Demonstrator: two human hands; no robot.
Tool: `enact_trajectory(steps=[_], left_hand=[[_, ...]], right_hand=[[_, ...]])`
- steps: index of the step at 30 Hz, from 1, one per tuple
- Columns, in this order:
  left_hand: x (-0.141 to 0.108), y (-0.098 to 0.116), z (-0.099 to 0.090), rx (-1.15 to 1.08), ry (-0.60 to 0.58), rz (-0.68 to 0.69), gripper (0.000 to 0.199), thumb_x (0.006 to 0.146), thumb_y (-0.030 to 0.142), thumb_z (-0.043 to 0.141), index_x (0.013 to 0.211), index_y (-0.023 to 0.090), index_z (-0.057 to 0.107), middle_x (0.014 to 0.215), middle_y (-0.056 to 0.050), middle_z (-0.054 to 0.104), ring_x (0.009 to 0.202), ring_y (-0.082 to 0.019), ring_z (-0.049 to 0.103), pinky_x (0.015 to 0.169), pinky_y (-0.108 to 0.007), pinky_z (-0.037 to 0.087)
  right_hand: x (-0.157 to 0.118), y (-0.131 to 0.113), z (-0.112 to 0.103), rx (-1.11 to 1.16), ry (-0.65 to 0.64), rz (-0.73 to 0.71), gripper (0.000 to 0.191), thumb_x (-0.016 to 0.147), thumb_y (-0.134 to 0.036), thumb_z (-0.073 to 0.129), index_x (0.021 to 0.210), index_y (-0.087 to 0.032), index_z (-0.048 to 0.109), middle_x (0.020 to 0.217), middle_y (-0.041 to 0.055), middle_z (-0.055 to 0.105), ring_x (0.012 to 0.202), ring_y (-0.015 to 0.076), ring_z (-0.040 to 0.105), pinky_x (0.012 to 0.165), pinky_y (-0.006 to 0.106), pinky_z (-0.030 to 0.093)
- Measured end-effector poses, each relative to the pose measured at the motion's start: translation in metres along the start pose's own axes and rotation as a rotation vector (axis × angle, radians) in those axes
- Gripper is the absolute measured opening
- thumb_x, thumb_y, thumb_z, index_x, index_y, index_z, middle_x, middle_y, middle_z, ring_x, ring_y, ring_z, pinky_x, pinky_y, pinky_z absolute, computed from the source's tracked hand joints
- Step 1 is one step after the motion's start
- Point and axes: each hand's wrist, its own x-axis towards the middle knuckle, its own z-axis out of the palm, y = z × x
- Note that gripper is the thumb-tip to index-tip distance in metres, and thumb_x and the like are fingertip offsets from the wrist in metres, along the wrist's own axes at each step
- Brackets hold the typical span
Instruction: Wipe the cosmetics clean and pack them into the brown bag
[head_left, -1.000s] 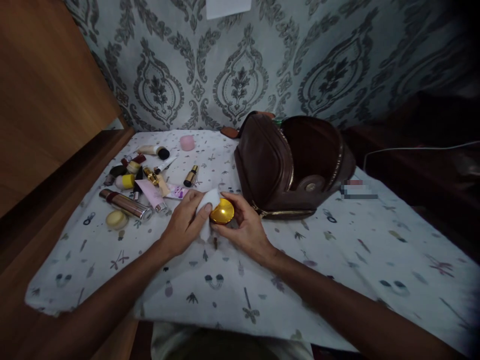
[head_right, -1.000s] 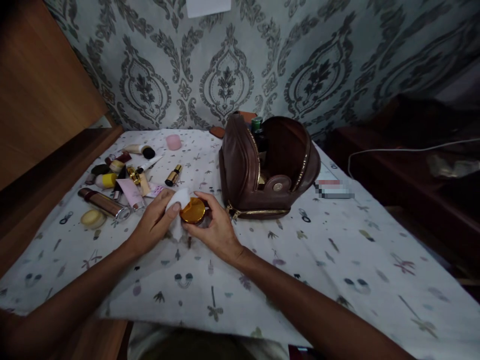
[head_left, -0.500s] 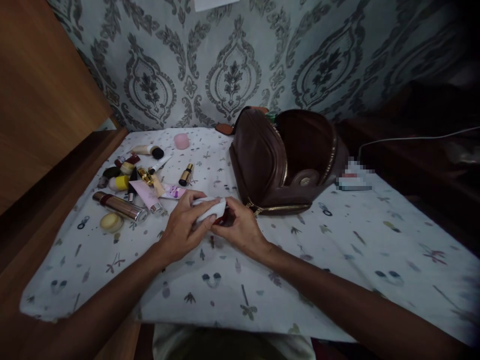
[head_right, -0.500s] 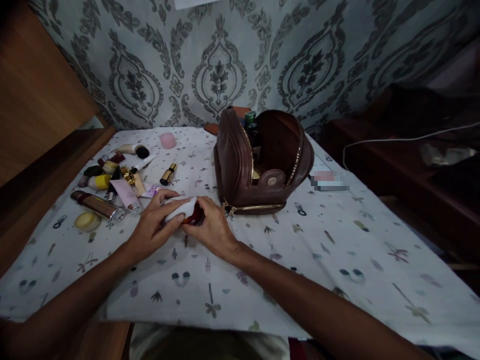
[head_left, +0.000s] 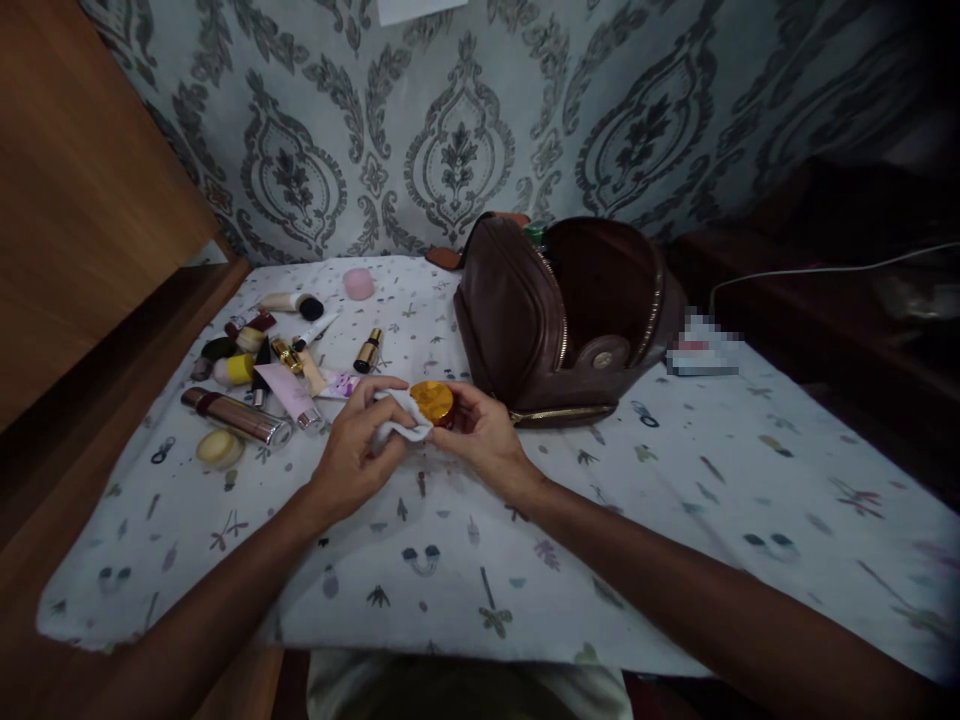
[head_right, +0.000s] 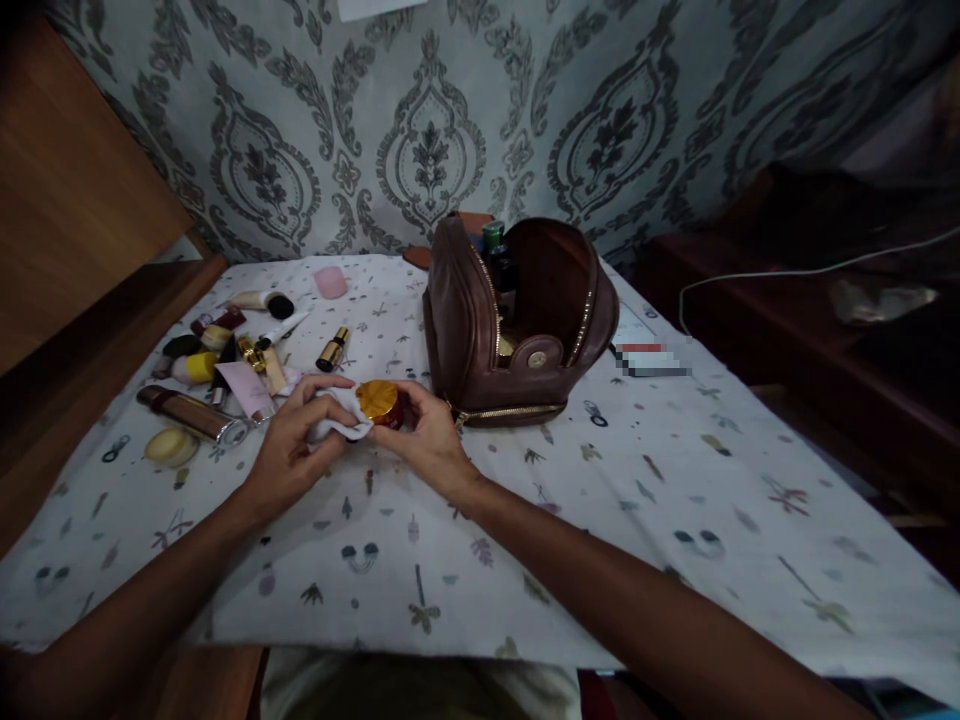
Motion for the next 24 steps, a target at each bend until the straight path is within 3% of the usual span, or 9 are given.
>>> enact_trajectory(steps=[5, 9, 12, 17, 22, 24], left_hand=[[0.003, -0.008, 0.0, -0.061, 0.055, -0.122, 0.007, 0.083, 0.015, 0.054, 0.086, 0.021, 0.058, 0.105, -0.006, 0.062, 0.111, -0.024, 0.057, 0.092, -0.035, 0.044], [0.003, -0.013, 0.0, -0.151, 0.04, -0.253, 0.014, 0.084, 0.021, 0.052, 0.097, 0.021, 0.058, 0.1, -0.003, 0.064, 0.095, -0.021, 0.059, 0.08, -0.031, 0.044], [0.004, -0.015, -0.001, -0.169, 0.022, -0.343, 0.019, 0.084, 0.026, 0.051, 0.099, 0.02, 0.061, 0.095, -0.002, 0.064, 0.083, -0.019, 0.058, 0.071, -0.029, 0.044], [0.008, -0.016, -0.005, -0.23, -0.012, -0.413, 0.024, 0.086, 0.034, 0.052, 0.101, 0.019, 0.064, 0.101, -0.004, 0.067, 0.098, -0.023, 0.061, 0.087, -0.034, 0.047], [0.009, -0.013, -0.009, -0.253, -0.038, -0.381, 0.03, 0.092, 0.044, 0.051, 0.1, 0.019, 0.067, 0.109, -0.007, 0.067, 0.109, -0.025, 0.06, 0.1, -0.037, 0.043], [0.008, -0.012, -0.009, -0.22, -0.075, -0.321, 0.035, 0.088, 0.05, 0.058, 0.103, 0.02, 0.066, 0.115, -0.009, 0.064, 0.115, -0.027, 0.058, 0.102, -0.04, 0.042]], right_hand=[[-0.002, 0.0, 0.0, 0.003, -0.044, -0.016, 0.061, 0.059, -0.034, 0.089, 0.113, -0.021, 0.062, 0.115, 0.0071, 0.069, 0.108, 0.0225, 0.065, 0.102, 0.039, 0.049], [-0.002, 0.005, -0.004, -0.136, -0.077, -0.122, 0.069, 0.064, -0.031, 0.086, 0.127, -0.02, 0.06, 0.128, 0.0098, 0.061, 0.12, 0.0244, 0.058, 0.109, 0.041, 0.043], [-0.003, 0.005, -0.006, -0.274, -0.091, -0.226, 0.068, 0.068, -0.024, 0.082, 0.132, -0.022, 0.059, 0.127, 0.0091, 0.06, 0.119, 0.0243, 0.057, 0.108, 0.042, 0.043], [-0.01, -0.003, -0.004, -0.472, -0.166, -0.346, 0.073, 0.072, -0.017, 0.077, 0.14, -0.026, 0.052, 0.124, 0.0082, 0.062, 0.115, 0.0245, 0.06, 0.102, 0.041, 0.048], [-0.017, -0.009, -0.002, -0.567, -0.182, -0.28, 0.094, 0.071, -0.017, 0.076, 0.153, -0.025, 0.03, 0.126, 0.0094, 0.063, 0.113, 0.0249, 0.064, 0.097, 0.04, 0.052], [-0.019, -0.009, -0.002, -0.606, -0.193, -0.27, 0.097, 0.074, -0.02, 0.075, 0.155, -0.024, 0.023, 0.126, 0.0107, 0.062, 0.113, 0.026, 0.063, 0.097, 0.042, 0.052]])
